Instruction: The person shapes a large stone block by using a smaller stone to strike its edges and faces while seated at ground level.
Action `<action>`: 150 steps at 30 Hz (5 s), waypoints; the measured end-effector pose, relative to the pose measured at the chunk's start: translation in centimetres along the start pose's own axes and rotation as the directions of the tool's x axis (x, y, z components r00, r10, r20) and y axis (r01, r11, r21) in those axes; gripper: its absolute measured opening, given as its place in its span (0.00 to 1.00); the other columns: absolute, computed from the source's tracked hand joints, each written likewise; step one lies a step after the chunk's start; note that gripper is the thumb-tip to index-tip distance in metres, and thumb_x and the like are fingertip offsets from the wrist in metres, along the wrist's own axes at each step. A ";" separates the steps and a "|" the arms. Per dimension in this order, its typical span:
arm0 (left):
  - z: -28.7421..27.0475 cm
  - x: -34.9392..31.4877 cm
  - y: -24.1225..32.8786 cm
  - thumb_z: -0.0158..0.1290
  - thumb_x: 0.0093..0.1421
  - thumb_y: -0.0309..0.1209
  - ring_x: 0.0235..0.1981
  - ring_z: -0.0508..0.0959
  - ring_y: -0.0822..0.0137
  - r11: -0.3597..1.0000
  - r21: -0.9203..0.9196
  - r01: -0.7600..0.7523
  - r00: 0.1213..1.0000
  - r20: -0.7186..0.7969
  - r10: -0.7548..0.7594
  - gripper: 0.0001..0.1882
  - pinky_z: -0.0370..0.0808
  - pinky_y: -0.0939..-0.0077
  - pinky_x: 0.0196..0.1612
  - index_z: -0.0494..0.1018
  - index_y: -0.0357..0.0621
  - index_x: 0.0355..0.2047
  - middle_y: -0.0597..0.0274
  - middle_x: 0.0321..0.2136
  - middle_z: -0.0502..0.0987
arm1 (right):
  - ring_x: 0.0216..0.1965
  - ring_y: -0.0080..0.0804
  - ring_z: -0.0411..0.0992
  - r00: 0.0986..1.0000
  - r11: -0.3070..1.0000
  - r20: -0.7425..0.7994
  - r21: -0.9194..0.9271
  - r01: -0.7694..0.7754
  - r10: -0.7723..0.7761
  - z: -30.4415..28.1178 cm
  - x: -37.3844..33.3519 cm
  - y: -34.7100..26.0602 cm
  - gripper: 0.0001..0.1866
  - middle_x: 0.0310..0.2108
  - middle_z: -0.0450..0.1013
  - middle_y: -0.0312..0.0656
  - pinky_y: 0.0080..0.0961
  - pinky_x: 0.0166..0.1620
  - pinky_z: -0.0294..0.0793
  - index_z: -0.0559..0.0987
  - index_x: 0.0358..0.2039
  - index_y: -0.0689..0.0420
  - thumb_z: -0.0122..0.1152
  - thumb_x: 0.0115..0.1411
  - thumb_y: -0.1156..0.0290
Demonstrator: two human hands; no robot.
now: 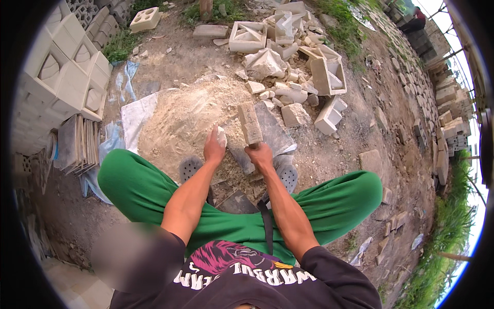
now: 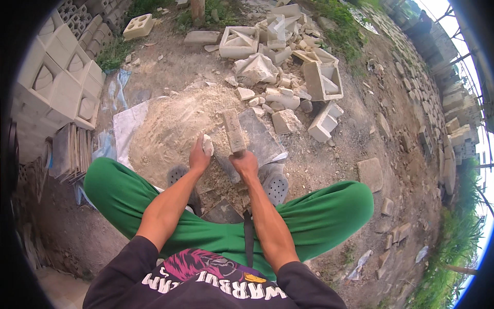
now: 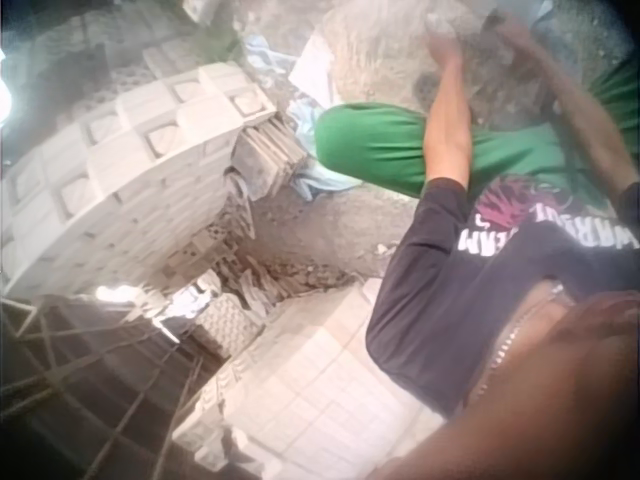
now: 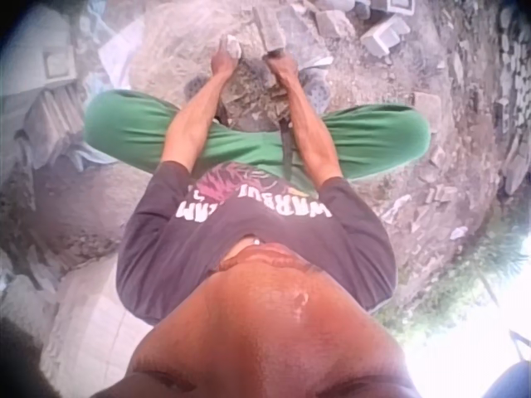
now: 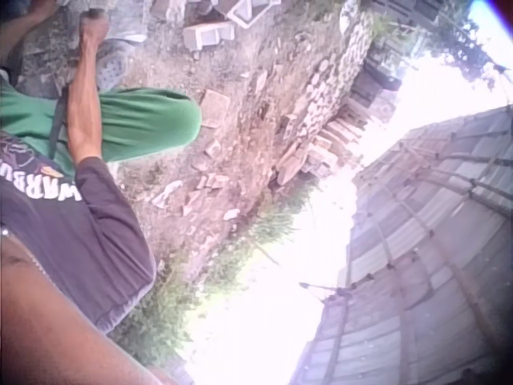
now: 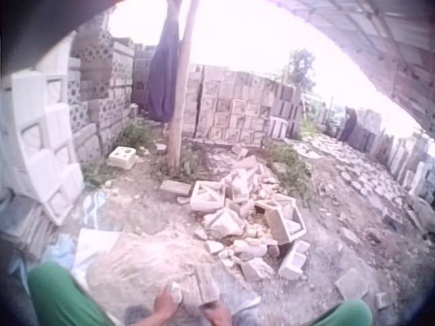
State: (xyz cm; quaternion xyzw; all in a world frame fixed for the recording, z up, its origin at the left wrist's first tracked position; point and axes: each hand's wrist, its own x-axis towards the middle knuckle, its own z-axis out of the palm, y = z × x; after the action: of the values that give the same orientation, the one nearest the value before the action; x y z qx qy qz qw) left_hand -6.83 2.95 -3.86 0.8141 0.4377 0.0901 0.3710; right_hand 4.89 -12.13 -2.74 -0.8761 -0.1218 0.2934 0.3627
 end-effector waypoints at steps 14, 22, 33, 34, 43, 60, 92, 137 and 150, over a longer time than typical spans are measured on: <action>0.6 0.5 -0.5 0.53 0.60 0.27 0.61 0.68 0.46 1.000 0.005 -0.012 1.000 -0.012 0.012 0.37 0.67 0.57 0.61 0.55 0.53 0.69 0.48 0.63 0.66 | 0.20 0.33 0.79 0.998 0.998 -0.009 0.033 -0.059 0.059 -0.8 -0.5 -0.7 0.17 0.20 0.78 0.48 0.31 0.27 0.76 0.84 0.30 0.66 0.68 0.49 0.62; 0.7 0.5 1.5 0.52 0.60 0.27 0.62 0.67 0.44 0.999 -0.021 0.045 0.998 0.049 -0.044 0.38 0.68 0.57 0.61 0.52 0.54 0.70 0.47 0.65 0.63 | 0.41 0.52 0.80 0.982 0.971 0.020 -0.158 -0.180 0.186 -0.8 0.7 2.3 0.24 0.31 0.80 0.60 0.41 0.43 0.79 0.83 0.32 0.69 0.66 0.45 0.57; 1.2 0.1 0.0 0.52 0.59 0.27 0.62 0.67 0.43 0.998 0.065 -0.013 0.998 0.063 0.009 0.44 0.68 0.55 0.61 0.45 0.55 0.72 0.41 0.64 0.62 | 0.23 0.38 0.80 0.999 1.000 -0.053 -0.031 -0.003 0.001 -1.2 -0.6 -0.2 0.18 0.20 0.78 0.49 0.34 0.29 0.76 0.83 0.26 0.62 0.66 0.47 0.58; 1.3 0.3 0.1 0.52 0.59 0.27 0.62 0.67 0.43 0.997 0.068 -0.026 0.998 0.064 0.021 0.44 0.68 0.55 0.61 0.45 0.55 0.72 0.41 0.64 0.62 | 0.24 0.40 0.80 0.998 0.992 -0.032 -0.109 -0.056 0.053 -1.0 -0.6 0.3 0.19 0.21 0.78 0.50 0.35 0.30 0.76 0.83 0.27 0.63 0.66 0.47 0.57; 2.1 2.8 -2.9 0.64 0.52 0.38 0.57 0.72 0.43 0.986 -0.060 0.154 0.987 -0.042 -0.157 0.45 0.69 0.57 0.58 0.55 0.44 0.68 0.40 0.56 0.71 | 0.42 0.50 0.80 0.975 0.971 0.109 -0.164 -0.176 0.195 -0.9 0.2 1.6 0.23 0.36 0.81 0.55 0.40 0.46 0.78 0.84 0.36 0.63 0.64 0.46 0.57; 2.3 0.1 1.4 0.66 0.48 0.30 0.55 0.69 0.51 0.776 0.108 -0.622 0.779 -0.014 0.626 0.19 0.68 0.60 0.59 0.77 0.42 0.42 0.53 0.54 0.72 | 0.27 0.42 0.81 0.937 0.901 -0.052 0.297 -0.315 0.345 -0.9 0.4 4.2 0.28 0.29 0.81 0.53 0.36 0.34 0.79 0.82 0.33 0.69 0.72 0.43 0.54; 2.7 1.3 5.2 0.62 0.53 0.52 0.45 0.75 0.54 0.984 0.171 0.057 0.998 0.002 -0.058 0.23 0.73 0.57 0.44 0.74 0.43 0.30 0.54 0.39 0.75 | 0.20 0.32 0.77 0.960 0.939 -0.043 0.227 -0.260 0.277 0.2 1.1 5.1 0.18 0.23 0.79 0.42 0.31 0.27 0.76 0.82 0.31 0.64 0.71 0.48 0.61; 2.2 3.7 2.2 0.64 0.55 0.42 0.40 0.82 0.62 0.989 -0.144 -0.032 0.989 0.137 0.052 0.32 0.78 0.69 0.44 0.71 0.44 0.59 0.51 0.45 0.80 | 0.16 0.30 0.74 0.966 0.914 -0.044 0.335 -0.226 0.255 -1.0 -0.1 3.0 0.13 0.16 0.74 0.40 0.31 0.22 0.74 0.79 0.22 0.63 0.69 0.49 0.64; 3.2 3.8 5.1 0.69 0.51 0.39 0.49 0.78 0.61 0.818 -0.521 0.242 0.966 0.046 -0.256 0.37 0.74 0.68 0.51 0.70 0.35 0.58 0.49 0.47 0.79 | 0.19 0.30 0.77 0.998 0.957 -0.066 0.290 0.001 0.019 0.2 0.2 0.7 0.16 0.18 0.77 0.44 0.30 0.26 0.74 0.82 0.27 0.64 0.68 0.49 0.62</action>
State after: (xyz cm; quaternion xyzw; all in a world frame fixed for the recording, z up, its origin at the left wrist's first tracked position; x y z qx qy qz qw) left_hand 0.31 2.51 -3.32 0.6171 0.5039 0.1668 0.5810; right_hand 4.97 -12.42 -3.41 -0.8237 -0.0610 0.2796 0.4896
